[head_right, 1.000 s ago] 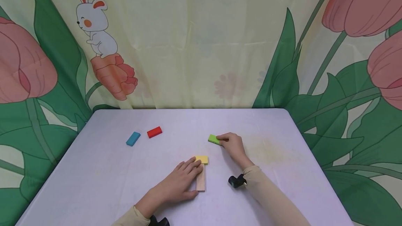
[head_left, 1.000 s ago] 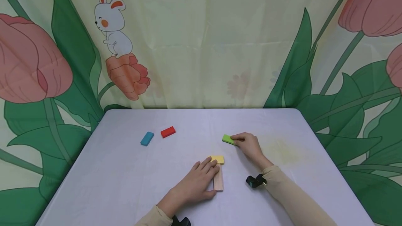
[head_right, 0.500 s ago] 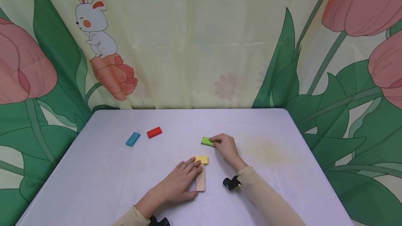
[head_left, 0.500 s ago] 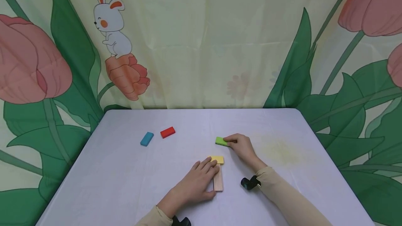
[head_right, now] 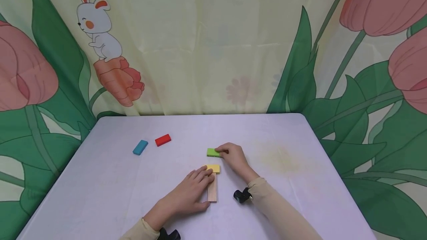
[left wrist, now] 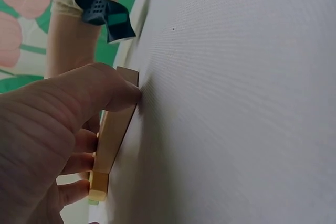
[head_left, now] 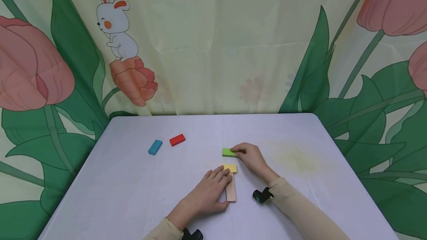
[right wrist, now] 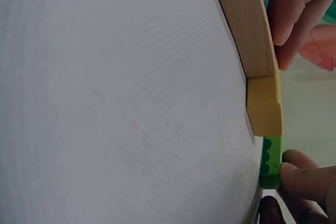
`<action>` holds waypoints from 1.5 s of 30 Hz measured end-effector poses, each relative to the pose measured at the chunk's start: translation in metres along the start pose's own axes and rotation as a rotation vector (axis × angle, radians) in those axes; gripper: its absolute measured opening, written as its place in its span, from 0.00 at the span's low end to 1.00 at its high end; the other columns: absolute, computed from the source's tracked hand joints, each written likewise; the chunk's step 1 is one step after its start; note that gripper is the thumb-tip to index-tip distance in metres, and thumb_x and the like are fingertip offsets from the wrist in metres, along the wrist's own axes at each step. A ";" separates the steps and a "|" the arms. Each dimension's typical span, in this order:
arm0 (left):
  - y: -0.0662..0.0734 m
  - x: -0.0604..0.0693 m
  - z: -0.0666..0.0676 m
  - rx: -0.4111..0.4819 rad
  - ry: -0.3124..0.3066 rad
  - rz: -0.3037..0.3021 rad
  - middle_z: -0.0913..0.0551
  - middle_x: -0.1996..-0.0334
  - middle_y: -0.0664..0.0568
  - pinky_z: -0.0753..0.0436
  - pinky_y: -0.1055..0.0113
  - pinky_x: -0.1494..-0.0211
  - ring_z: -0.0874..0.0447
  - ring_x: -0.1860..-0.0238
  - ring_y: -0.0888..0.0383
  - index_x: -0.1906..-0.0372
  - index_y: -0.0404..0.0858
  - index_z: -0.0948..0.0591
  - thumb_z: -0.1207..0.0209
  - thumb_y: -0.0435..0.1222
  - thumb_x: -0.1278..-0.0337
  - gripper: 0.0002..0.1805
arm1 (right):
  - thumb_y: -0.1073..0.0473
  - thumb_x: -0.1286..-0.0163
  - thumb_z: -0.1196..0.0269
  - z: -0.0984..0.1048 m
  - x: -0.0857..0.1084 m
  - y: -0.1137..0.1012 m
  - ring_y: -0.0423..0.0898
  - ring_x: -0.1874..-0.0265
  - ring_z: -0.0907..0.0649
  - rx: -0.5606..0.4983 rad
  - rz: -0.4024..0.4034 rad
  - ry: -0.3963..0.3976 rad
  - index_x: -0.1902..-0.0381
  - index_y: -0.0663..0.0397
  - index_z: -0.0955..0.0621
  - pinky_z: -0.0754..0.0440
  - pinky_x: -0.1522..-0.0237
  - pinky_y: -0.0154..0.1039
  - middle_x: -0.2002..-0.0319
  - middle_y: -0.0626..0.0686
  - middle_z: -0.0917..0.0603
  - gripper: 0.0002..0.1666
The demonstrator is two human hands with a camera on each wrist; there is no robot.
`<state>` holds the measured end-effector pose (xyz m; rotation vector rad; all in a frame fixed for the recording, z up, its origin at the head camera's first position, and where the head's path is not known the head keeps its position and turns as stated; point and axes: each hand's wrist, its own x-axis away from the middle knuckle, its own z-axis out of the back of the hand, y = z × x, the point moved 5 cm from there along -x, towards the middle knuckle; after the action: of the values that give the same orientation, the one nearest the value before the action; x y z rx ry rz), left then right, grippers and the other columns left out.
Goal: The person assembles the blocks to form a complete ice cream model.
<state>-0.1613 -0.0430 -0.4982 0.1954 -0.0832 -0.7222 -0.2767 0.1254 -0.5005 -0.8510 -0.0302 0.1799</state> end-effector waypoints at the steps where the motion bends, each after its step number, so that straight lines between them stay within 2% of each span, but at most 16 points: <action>1: 0.000 0.000 0.000 0.001 0.002 -0.001 0.34 0.23 0.51 0.33 0.45 0.22 0.44 0.19 0.48 0.25 0.44 0.30 0.36 0.55 0.39 0.40 | 0.67 0.30 0.34 0.000 0.000 -0.001 0.54 0.41 0.16 0.001 0.004 -0.003 0.52 0.49 0.09 0.19 0.37 0.56 0.48 0.52 0.11 0.13; 11: -0.004 -0.004 0.003 0.039 0.016 -0.012 0.35 0.24 0.47 0.34 0.49 0.20 0.43 0.20 0.49 0.27 0.42 0.31 0.33 0.55 0.43 0.42 | 0.65 0.27 0.36 0.000 -0.001 -0.001 0.53 0.38 0.18 -0.016 0.019 -0.037 0.49 0.49 0.12 0.22 0.34 0.56 0.45 0.52 0.13 0.13; 14: -0.008 -0.005 0.004 0.103 0.035 -0.016 0.38 0.22 0.46 0.33 0.50 0.21 0.41 0.21 0.49 0.27 0.42 0.31 0.32 0.55 0.44 0.43 | 0.64 0.26 0.39 0.000 0.002 -0.001 0.54 0.39 0.18 -0.040 0.008 -0.043 0.44 0.52 0.14 0.21 0.35 0.55 0.42 0.55 0.15 0.15; 16: -0.013 -0.006 0.005 0.222 0.054 0.003 0.42 0.21 0.45 0.32 0.49 0.22 0.40 0.21 0.48 0.25 0.42 0.32 0.32 0.55 0.43 0.44 | 0.63 0.24 0.41 0.000 0.004 -0.002 0.55 0.39 0.18 -0.054 -0.004 -0.036 0.40 0.55 0.17 0.20 0.35 0.55 0.40 0.58 0.17 0.18; 20: -0.027 -0.013 0.008 0.597 0.106 0.124 0.47 0.18 0.47 0.33 0.46 0.22 0.42 0.20 0.47 0.20 0.41 0.40 0.37 0.53 0.34 0.44 | 0.61 0.22 0.44 0.002 0.007 -0.001 0.58 0.36 0.20 -0.155 -0.099 -0.010 0.33 0.57 0.23 0.21 0.34 0.56 0.36 0.61 0.20 0.22; 23: -0.040 -0.020 0.011 0.890 0.174 0.247 0.46 0.18 0.46 0.37 0.46 0.20 0.45 0.18 0.46 0.18 0.40 0.45 0.44 0.48 0.26 0.40 | 0.61 0.22 0.46 0.003 0.009 0.002 0.59 0.34 0.21 -0.316 -0.207 -0.005 0.30 0.61 0.28 0.23 0.32 0.56 0.35 0.64 0.21 0.25; 26: -0.053 -0.028 0.012 1.081 0.238 0.350 0.43 0.18 0.44 0.38 0.48 0.20 0.45 0.18 0.46 0.18 0.38 0.46 0.50 0.47 0.22 0.37 | 0.61 0.20 0.49 0.002 0.011 0.004 0.60 0.32 0.22 -0.513 -0.308 -0.032 0.27 0.64 0.33 0.23 0.30 0.52 0.33 0.68 0.24 0.28; 28: -0.060 -0.032 0.011 1.197 0.253 0.400 0.42 0.19 0.44 0.38 0.49 0.20 0.44 0.18 0.47 0.18 0.38 0.46 0.53 0.48 0.20 0.36 | 0.62 0.19 0.51 0.001 0.014 0.006 0.60 0.31 0.23 -0.632 -0.366 -0.062 0.25 0.65 0.36 0.24 0.29 0.49 0.31 0.69 0.26 0.28; 31: -0.065 -0.036 0.008 1.411 0.259 0.397 0.43 0.19 0.40 0.41 0.49 0.19 0.46 0.18 0.45 0.18 0.35 0.47 0.58 0.46 0.18 0.34 | 0.62 0.18 0.51 0.001 0.019 0.007 0.58 0.29 0.25 -0.744 -0.415 -0.100 0.23 0.64 0.39 0.26 0.27 0.45 0.28 0.69 0.29 0.29; 34: -0.064 -0.035 0.004 1.629 0.248 0.374 0.46 0.18 0.37 0.45 0.51 0.17 0.49 0.17 0.44 0.18 0.32 0.50 0.62 0.42 0.16 0.33 | 0.61 0.17 0.52 0.000 0.022 0.007 0.58 0.27 0.27 -0.780 -0.416 -0.129 0.23 0.64 0.41 0.28 0.26 0.45 0.26 0.68 0.31 0.30; 38: -0.063 -0.034 0.000 1.725 0.247 0.364 0.47 0.18 0.37 0.46 0.52 0.17 0.50 0.17 0.44 0.17 0.32 0.51 0.63 0.43 0.16 0.33 | 0.59 0.16 0.53 -0.002 0.025 0.009 0.57 0.24 0.30 -0.799 -0.407 -0.151 0.22 0.64 0.41 0.31 0.25 0.47 0.24 0.66 0.33 0.30; 45: -0.062 -0.030 0.000 1.750 0.243 0.353 0.47 0.18 0.36 0.45 0.51 0.17 0.50 0.17 0.43 0.18 0.32 0.50 0.63 0.44 0.17 0.34 | 0.60 0.15 0.55 -0.004 0.028 0.011 0.58 0.23 0.33 -0.808 -0.392 -0.171 0.22 0.64 0.41 0.34 0.23 0.49 0.23 0.67 0.36 0.29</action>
<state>-0.2242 -0.0687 -0.5112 1.8790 -0.4941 -0.0824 -0.2499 0.1341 -0.5126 -1.6098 -0.4515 -0.1470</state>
